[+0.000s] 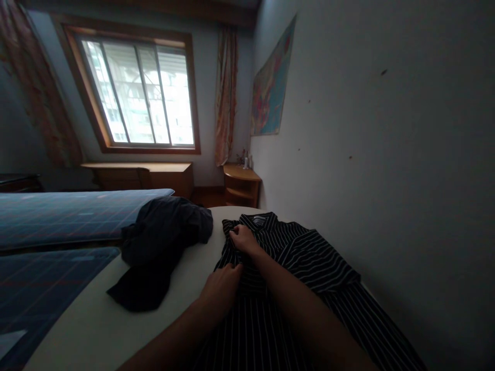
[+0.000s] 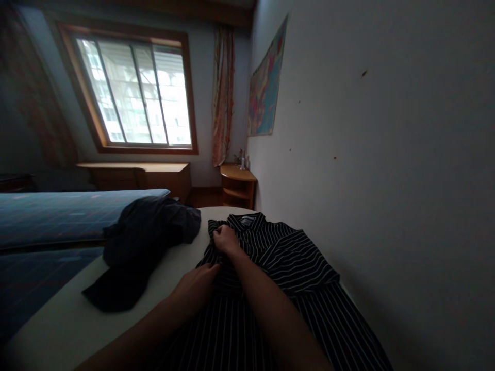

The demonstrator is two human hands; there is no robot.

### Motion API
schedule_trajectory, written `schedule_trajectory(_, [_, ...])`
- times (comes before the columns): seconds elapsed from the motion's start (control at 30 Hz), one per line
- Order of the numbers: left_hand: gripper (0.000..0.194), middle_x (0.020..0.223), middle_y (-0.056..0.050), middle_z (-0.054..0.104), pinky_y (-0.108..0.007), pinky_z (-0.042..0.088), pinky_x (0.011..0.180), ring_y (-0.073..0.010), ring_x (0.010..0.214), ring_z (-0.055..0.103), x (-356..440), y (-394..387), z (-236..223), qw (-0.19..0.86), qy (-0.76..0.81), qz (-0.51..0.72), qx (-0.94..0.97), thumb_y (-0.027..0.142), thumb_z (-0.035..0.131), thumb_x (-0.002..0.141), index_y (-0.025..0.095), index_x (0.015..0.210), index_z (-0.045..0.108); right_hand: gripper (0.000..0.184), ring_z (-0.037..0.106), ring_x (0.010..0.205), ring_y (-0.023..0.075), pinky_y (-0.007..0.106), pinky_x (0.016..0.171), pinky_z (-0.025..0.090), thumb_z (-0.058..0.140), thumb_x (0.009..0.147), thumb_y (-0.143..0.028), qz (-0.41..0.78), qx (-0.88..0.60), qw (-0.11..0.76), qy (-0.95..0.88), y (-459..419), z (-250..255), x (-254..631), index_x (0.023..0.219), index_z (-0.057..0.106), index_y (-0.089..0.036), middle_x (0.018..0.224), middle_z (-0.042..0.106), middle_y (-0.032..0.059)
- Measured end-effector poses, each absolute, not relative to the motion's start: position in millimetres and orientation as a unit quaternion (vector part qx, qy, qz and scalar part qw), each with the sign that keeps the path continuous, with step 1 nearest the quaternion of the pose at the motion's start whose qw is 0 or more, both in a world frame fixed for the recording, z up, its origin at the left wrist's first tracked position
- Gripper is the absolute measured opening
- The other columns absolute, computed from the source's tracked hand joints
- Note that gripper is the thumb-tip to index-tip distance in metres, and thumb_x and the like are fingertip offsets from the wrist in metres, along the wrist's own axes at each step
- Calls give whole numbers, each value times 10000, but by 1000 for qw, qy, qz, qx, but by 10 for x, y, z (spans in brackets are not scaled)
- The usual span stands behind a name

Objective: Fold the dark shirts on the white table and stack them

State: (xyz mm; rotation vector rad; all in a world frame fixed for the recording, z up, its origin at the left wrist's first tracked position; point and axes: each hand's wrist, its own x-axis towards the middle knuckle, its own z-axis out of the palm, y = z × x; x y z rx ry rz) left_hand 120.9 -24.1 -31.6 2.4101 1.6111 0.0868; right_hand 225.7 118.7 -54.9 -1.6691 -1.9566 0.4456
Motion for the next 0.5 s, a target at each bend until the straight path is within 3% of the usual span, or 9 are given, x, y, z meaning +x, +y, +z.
schedule_trajectory(0.13, [329,1146,-96,654,-353,505,864,-256,1030,664,1249,-232,-288,140,544,107,820,116,437,877,229,1157,567,403,663,1073,218,292,932,486,457,902,-243,194,-637,318,-674,1400,-564,2508,1243,630,-115,1176,699,137])
schedule_trajectory(0.27, [497,1298,-56,601,-317,454,994,-220,1143,611,1332,-260,-312,199,504,177,821,112,525,820,261,1294,513,462,648,1110,241,324,958,484,409,900,-230,211,-660,352,-629,1505,-648,2820,1302,583,-85,1215,676,154])
schedule_trajectory(0.4, [582,1342,-57,582,-334,433,1039,-232,1187,586,1391,-304,-409,238,484,152,828,114,557,792,255,1353,496,448,637,1136,248,355,965,489,468,907,-295,220,-658,363,-622,1498,-778,2970,1299,575,-107,1246,659,151])
schedule_trajectory(0.5, [591,1327,-59,599,-338,445,1028,-237,1186,589,1418,-324,-446,242,464,129,842,129,572,783,244,1357,496,429,663,1077,206,314,943,498,576,859,-267,226,-637,360,-643,1502,-843,2952,1266,593,-134,1193,689,108])
